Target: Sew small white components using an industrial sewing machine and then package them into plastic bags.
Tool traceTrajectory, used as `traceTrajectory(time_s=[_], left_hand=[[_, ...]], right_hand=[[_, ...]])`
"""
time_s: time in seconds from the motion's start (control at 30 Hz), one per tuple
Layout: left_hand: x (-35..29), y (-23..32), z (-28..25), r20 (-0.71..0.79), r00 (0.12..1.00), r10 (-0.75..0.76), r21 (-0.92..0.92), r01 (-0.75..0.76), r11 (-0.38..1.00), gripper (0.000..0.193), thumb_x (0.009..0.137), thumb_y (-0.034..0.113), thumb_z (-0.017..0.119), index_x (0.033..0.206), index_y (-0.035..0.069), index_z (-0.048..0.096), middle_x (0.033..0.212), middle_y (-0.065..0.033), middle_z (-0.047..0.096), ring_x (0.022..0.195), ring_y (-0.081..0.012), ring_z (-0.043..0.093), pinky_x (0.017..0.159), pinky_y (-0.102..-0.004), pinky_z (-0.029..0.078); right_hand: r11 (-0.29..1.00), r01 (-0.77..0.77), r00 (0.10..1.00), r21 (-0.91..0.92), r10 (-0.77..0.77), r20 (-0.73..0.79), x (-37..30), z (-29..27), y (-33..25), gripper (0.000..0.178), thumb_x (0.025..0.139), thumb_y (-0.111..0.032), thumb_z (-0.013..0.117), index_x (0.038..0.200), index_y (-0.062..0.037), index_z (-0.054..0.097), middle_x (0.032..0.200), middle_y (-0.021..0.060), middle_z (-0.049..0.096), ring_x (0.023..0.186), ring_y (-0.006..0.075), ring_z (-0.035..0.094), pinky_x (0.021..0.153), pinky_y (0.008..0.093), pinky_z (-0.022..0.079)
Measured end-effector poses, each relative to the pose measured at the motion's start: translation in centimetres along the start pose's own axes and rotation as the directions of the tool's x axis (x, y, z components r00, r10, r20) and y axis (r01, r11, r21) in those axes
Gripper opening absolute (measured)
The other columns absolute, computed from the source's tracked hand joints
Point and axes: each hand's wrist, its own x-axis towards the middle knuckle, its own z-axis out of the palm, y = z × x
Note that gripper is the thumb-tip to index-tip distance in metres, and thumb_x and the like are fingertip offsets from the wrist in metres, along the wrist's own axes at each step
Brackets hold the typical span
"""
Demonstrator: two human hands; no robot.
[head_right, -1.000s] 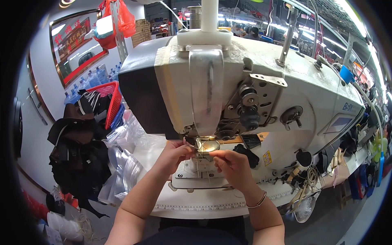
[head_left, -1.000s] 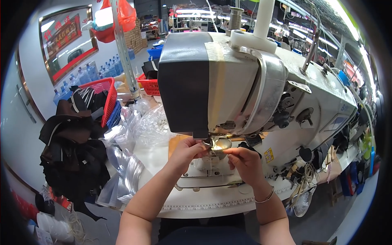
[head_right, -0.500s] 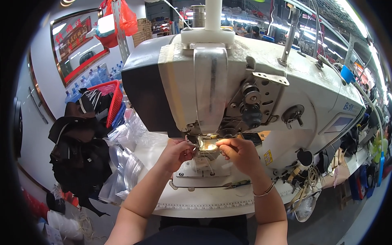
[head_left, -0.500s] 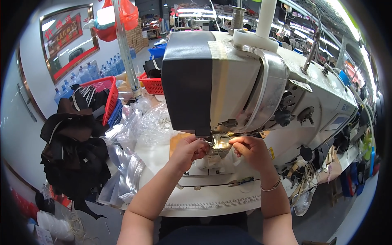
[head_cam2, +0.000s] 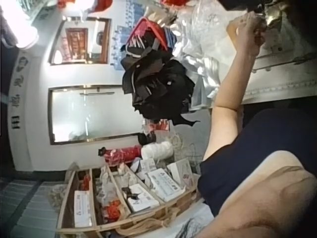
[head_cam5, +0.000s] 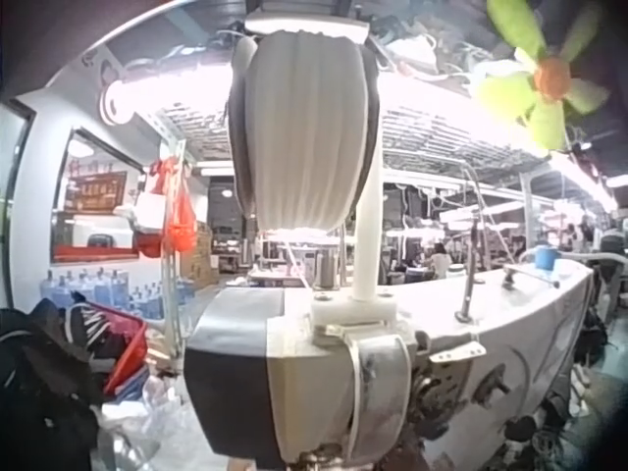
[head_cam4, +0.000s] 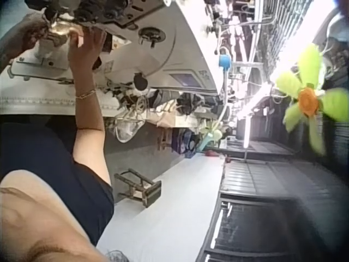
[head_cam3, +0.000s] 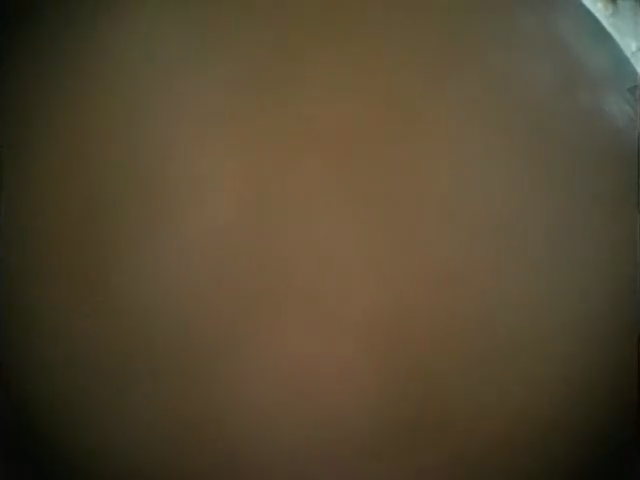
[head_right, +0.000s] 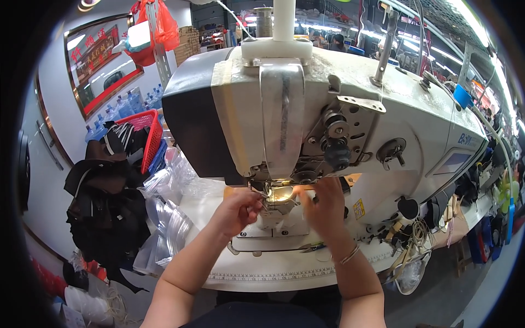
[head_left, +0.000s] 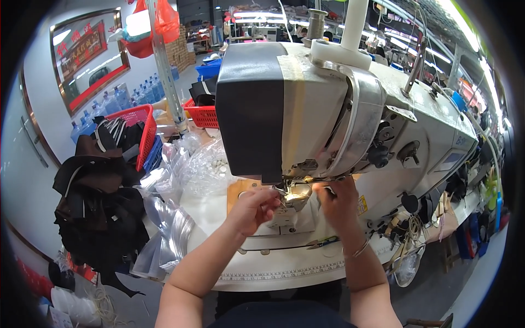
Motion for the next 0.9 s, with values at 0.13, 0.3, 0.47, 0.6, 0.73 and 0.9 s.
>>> traceTrajectory(time_s=[0.13,0.3,0.47,0.6,0.73,0.9], left_hand=[[-1.6,-1.1,1.6,-0.074,0.992,-0.098,-0.234,0.079,0.969,0.014,0.084,0.022,0.061,0.091,0.01,0.059,0.069,0.0022,0.056,0.053,-0.0065,0.051,0.046,-0.0189,0.039],[-2.0,-0.4,1.8,-0.112,0.994,0.001,-0.059,-0.007,0.998,0.018,0.083,0.024,0.062,0.093,0.01,0.059,0.069,0.0023,0.056,0.053,-0.0078,0.051,0.046,-0.0189,0.039],[-4.2,0.0,0.7,-0.031,0.999,-0.03,0.466,0.041,0.884,0.021,0.081,0.026,0.065,0.089,0.007,0.064,0.073,-0.0001,0.059,0.057,-0.0098,0.055,0.048,-0.0194,0.042],[-3.5,-0.6,0.5,0.609,0.315,0.728,0.784,-0.377,-0.493,0.027,0.064,0.006,0.061,0.091,0.013,0.061,0.105,-0.0032,0.057,0.104,-0.0253,0.049,0.095,-0.0386,0.032],[-0.2,0.1,-1.2,0.731,0.358,0.581,0.678,-0.281,-0.679,0.026,0.067,0.005,0.058,0.09,0.017,0.061,0.102,0.0035,0.058,0.101,-0.0212,0.05,0.092,-0.0391,0.032],[0.8,0.5,-1.7,0.749,0.259,0.61,0.653,-0.45,-0.61,0.016,0.069,0.007,0.058,0.079,0.017,0.064,0.089,0.0061,0.061,0.086,-0.0149,0.053,0.08,-0.0325,0.035]], right_hand=[[0.981,0.184,0.979,0.058,-0.188,0.083,-3.4,-0.6,-4.2,0.038,0.07,-0.026,0.071,0.104,-0.0118,0.061,0.11,0.0046,0.053,0.102,0.022,0.051,0.091,0.0441,0.036],[0.948,0.304,0.952,-0.091,-0.299,0.066,-2.5,0.1,-3.6,0.026,0.072,-0.008,0.063,0.097,-0.0102,0.063,0.104,0.0034,0.057,0.098,0.021,0.054,0.089,0.0416,0.039],[0.962,0.267,0.962,0.051,-0.269,0.053,-1.6,-0.6,-3.1,0.023,0.068,-0.005,0.064,0.091,-0.0078,0.063,0.097,0.002,0.06,0.093,0.0196,0.056,0.083,0.0381,0.043],[0.949,0.315,0.948,-0.025,-0.313,0.06,-2.3,-0.3,-3.5,0.022,0.069,-0.007,0.063,0.091,-0.0082,0.063,0.099,0.0015,0.059,0.094,0.0191,0.056,0.085,0.0384,0.042],[0.933,0.349,0.936,-0.085,-0.344,0.068,-2.3,-0.4,-3.5,0.022,0.07,-0.008,0.062,0.092,-0.0092,0.063,0.1,0.0009,0.059,0.095,0.0187,0.055,0.088,0.0386,0.041],[0.93,0.359,0.929,-0.079,-0.348,0.127,-1.7,-1.1,-3.7,0.022,0.071,-0.011,0.062,0.093,-0.0105,0.063,0.099,0.0008,0.059,0.095,0.0186,0.055,0.091,0.0389,0.04]])
